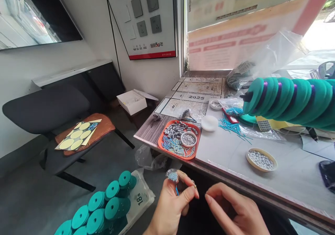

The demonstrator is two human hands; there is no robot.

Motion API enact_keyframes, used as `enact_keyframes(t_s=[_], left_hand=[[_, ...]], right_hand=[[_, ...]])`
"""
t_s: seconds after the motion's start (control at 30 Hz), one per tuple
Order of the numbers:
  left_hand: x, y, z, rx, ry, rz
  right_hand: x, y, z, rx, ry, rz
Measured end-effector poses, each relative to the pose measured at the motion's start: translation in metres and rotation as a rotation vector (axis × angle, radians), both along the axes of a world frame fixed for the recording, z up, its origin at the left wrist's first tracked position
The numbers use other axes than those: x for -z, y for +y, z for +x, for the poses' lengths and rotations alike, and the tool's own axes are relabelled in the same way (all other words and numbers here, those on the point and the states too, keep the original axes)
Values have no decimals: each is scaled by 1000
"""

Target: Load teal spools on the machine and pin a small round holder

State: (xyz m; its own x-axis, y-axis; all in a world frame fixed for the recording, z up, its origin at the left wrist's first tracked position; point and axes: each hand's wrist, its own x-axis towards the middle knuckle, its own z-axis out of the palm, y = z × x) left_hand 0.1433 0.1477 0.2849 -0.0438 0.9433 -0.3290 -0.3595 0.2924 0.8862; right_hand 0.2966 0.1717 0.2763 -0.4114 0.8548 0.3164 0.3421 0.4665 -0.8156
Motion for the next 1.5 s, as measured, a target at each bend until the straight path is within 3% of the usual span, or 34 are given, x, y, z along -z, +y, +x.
enact_keyframes(t_s=[0.13, 0.3, 0.73, 1.5], left_hand=[[11, -2, 0, -55, -18, -20], [14, -5, 0, -132, -31, -38], [15, -5, 2, -116, -86, -74], [14, -1, 3, -121, -100, -69]], right_hand=[[-3, 1, -4, -15, -2, -147], [0, -1, -7, -65, -15, -281], [5, -4, -4, -69, -72, -59], [6, -3, -6, -54, -61, -49]])
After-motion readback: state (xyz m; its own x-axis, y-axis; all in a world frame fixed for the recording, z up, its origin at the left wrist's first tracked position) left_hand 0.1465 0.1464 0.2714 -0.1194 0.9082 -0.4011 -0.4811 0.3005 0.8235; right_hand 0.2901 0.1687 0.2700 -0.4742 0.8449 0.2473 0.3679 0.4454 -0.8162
